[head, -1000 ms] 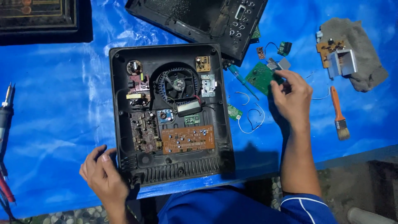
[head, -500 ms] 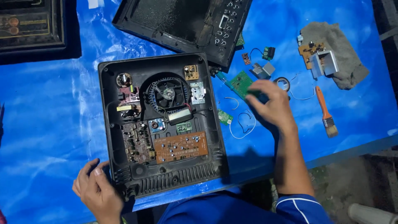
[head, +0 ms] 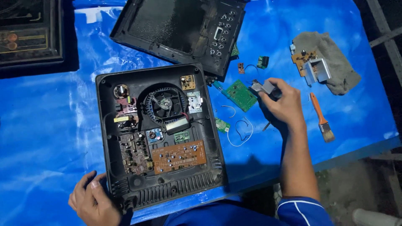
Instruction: Reassembling the internal components of an induction cooker, including circuit boards and wiring.
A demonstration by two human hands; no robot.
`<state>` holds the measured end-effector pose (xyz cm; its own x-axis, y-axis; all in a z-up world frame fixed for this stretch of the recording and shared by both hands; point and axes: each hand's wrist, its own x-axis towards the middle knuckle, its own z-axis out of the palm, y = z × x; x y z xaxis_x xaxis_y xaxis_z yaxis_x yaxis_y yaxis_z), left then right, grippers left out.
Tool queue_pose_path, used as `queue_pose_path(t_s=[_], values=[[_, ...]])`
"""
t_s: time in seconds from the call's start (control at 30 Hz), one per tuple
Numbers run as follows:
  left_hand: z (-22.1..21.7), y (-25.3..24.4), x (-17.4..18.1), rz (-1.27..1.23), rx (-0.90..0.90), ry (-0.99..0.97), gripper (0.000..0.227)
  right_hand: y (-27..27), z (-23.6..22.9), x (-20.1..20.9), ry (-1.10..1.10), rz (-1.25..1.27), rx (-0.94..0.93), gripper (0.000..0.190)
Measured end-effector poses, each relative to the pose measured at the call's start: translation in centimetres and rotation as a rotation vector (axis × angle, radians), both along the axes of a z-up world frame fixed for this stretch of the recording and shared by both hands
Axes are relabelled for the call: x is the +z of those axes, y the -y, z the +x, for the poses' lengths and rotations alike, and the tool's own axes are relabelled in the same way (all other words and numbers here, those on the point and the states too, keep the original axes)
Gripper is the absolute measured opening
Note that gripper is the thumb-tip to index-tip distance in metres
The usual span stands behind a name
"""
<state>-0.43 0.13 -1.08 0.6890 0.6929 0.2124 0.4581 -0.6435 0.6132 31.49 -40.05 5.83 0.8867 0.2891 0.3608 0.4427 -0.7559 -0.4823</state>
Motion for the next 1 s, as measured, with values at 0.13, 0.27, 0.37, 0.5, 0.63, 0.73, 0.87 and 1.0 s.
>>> queue_pose_path(t_s=[0.13,0.27,0.37,0.5,0.63,0.73,0.87,1.0], values=[[-0.3,-0.5,-1.2,0.005,-0.022,0.031,0.031,1.8,-1.7,0.6,0.014,0.042,-0.034,0.038],[-0.3,-0.4,-1.3,0.0,0.005,0.011,0.033,3.4,-3.2,0.2,0.045,-0.076,-0.142,0.036],[-0.3,-0.3,-1.2,-0.01,0.005,0.016,0.034,3.6,-4.5,0.7,0.016,-0.044,-0.176,0.036],[-0.4,-0.5,-1.2,-0.02,-0.012,-0.002,0.034,4.6,-5.4,0.4,0.04,-0.051,-0.256,0.039],[-0.4,-0.6,-1.5,0.018,-0.015,-0.011,0.039,5.4,-4.3,0.1,0.169,-0.109,-0.297,0.037],[-0.4,-0.6,-1.4,0.014,-0.017,-0.001,0.034,5.9,-2.4,-0.6,0.187,-0.095,-0.26,0.046],[-0.4,-0.6,-1.3,0.007,-0.025,0.009,0.034,5.6,1.3,-1.9,0.237,-0.207,-0.197,0.047],[-0.3,-0.7,-1.1,-0.01,-0.037,0.001,0.033,3.5,5.1,-2.1,0.129,-0.187,-0.072,0.047]])
